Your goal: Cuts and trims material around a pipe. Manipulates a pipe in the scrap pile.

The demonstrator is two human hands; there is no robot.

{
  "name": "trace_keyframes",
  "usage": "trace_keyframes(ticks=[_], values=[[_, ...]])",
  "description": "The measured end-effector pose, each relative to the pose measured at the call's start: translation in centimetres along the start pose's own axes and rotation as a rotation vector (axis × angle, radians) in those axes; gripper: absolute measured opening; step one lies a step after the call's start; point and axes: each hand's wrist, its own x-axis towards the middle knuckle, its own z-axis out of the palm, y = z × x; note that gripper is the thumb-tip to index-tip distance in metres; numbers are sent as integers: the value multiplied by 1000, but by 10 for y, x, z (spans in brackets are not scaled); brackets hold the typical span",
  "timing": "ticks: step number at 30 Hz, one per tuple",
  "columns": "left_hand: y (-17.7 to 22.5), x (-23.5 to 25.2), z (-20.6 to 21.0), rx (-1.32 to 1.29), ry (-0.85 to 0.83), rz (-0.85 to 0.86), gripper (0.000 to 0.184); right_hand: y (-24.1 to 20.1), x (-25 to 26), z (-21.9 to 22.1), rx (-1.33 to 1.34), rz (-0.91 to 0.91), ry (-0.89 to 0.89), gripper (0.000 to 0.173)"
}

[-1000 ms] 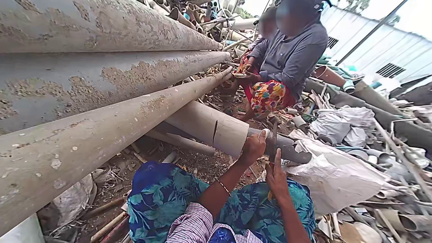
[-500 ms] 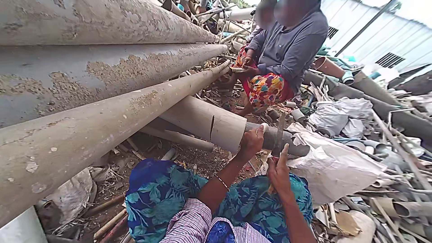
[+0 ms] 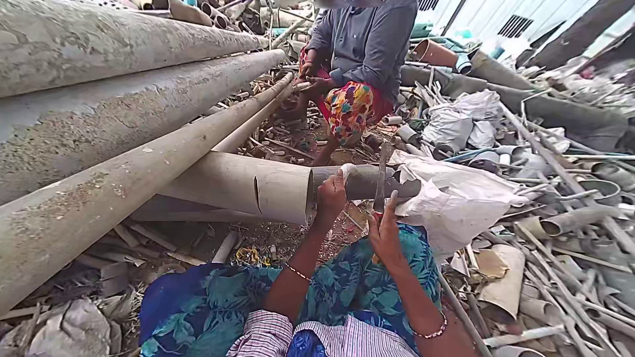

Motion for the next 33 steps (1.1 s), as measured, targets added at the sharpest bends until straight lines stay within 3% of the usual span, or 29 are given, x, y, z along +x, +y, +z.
trace_keyframes(ticks=[4,5,8,9,11,13,15,18,19,21,24,25,26,27,28,30,31,33], values=[[0,-2,0,13,1,3,60,-7,12,5,-8,-196,248,72],[2,-2,1,16,0,0,59,-5,12,10,-51,-172,193,68],[3,-3,4,39,-3,-6,55,1,21,11,-100,152,-390,65],[1,-2,4,38,1,-6,54,2,19,14,-65,142,-367,65],[2,4,3,-17,15,-8,52,1,17,15,10,-6,-115,65],[-1,1,4,-119,21,-38,54,-4,14,9,69,-57,14,71],[-1,2,4,-272,29,-79,56,-12,17,3,205,82,-28,77],[-4,3,5,-410,28,-101,56,-34,17,-18,570,491,-272,73],[-4,4,4,-421,19,-106,56,-41,16,-27,672,544,-319,73],[-6,6,4,-438,13,-124,56,-55,10,-46,731,375,-284,80],[-6,6,8,-441,30,-150,58,-60,14,-59,685,-133,32,96],[-5,5,7,-427,30,-154,58,-52,14,-50,705,-223,133,86],[-5,5,6,-407,32,-148,58,-42,10,-33,750,-217,199,58],[-5,6,5,-392,34,-141,58,-29,1,-13,765,-137,218,37],[-5,6,5,-379,38,-135,58,-17,-11,3,716,12,150,32],[-6,7,5,-359,49,-126,57,-4,-21,18,630,435,-171,40],[-7,7,5,-347,60,-116,56,-3,-21,20,579,540,-241,41],[-6,8,2,-336,81,-97,54,-8,-20,14,494,412,-139,58]])
